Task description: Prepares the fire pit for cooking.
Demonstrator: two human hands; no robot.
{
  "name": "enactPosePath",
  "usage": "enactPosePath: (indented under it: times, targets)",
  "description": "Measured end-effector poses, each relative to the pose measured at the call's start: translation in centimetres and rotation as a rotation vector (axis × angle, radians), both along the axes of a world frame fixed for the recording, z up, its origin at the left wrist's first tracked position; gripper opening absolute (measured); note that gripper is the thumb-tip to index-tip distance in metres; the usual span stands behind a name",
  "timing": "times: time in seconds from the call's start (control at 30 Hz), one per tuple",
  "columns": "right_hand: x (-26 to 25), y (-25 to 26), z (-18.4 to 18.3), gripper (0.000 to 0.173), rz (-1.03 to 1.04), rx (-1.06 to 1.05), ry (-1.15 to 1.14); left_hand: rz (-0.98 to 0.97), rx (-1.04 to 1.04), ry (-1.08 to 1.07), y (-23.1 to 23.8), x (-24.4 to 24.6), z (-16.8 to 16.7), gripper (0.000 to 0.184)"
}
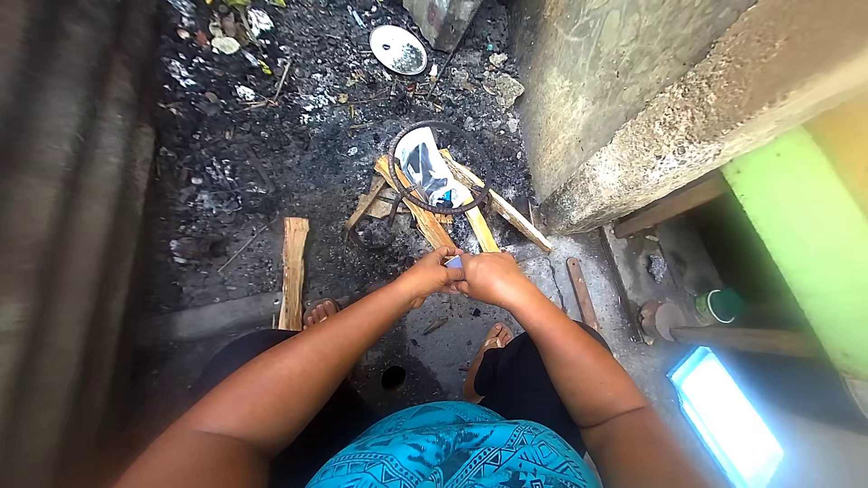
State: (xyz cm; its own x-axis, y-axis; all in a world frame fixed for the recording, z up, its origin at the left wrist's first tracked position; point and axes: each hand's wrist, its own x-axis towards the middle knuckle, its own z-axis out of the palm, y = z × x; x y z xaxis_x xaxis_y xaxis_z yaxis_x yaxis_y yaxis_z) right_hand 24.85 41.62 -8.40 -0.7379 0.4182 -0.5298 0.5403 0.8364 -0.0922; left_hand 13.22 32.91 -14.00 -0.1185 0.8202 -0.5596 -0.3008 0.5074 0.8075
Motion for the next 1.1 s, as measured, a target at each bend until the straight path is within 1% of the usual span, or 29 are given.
enactPosePath:
  times: [0.1, 0.17, 0.23, 0.33, 0.4, 0.47, 0.53, 0.6, 0.8, 0.93, 1.1]
  targets:
    - [-0.1, -0.2, 0.0, 0.044, 0.01, -0.004, -0.008, -0.036, 0.019, 0.029, 0.0, 0.0, -0.4, 0.058]
    - [-0.1, -0.3, 0.0, 0.044, 0.024, -0.012, -0.007, -0.067, 0.021, 0.054, -0.1, -0.1, -0.4, 0.062]
    - [0.0, -0.4, -0.3, 0.042, 0.044, -0.019, 0.008, -0.12, 0.009, 0.124, -0.1, -0.2, -0.6, 0.066]
    - [0.0, -0.5, -0.7, 0.04, 0.078, -0.041, -0.002, -0.268, -0.028, 0.351, 0.0, -0.4, -0.6, 0.066]
    - [-0.1, -0.8, -0.8, 0.039, 0.101, -0.06, -0.031, -0.428, -0.073, 0.576, 0.1, -0.6, -0.1, 0.062]
    - [-0.3, -1.2, -0.8, 0.038, 0.12, -0.086, -0.089, -0.577, -0.107, 0.734, 0.1, -0.5, 0.4, 0.057]
    - [-0.5, -1.6, -0.6, 0.039, 0.145, -0.112, -0.146, -0.677, -0.121, 0.796, 0.1, -0.3, 0.5, 0.056]
    - [-0.5, -1.8, -0.4, 0.04, 0.166, -0.129, -0.176, -0.736, -0.124, 0.823, 0.1, -0.2, 0.3, 0.057]
    - [-0.3, -1.6, -0.3, 0.038, 0.172, -0.125, -0.155, -0.713, -0.15, 0.911, 0.0, 0.2, 0.9, 0.055]
    - [-0.2, -1.6, -0.1, 0.039, 0.164, -0.119, -0.139, -0.699, -0.127, 0.918, 0.0, 0.1, 0.9, 0.056]
    - [-0.2, -1.5, -0.4, 0.038, 0.182, -0.112, -0.162, -0.751, -0.134, 0.961, -0.1, 0.4, 1.0, 0.055]
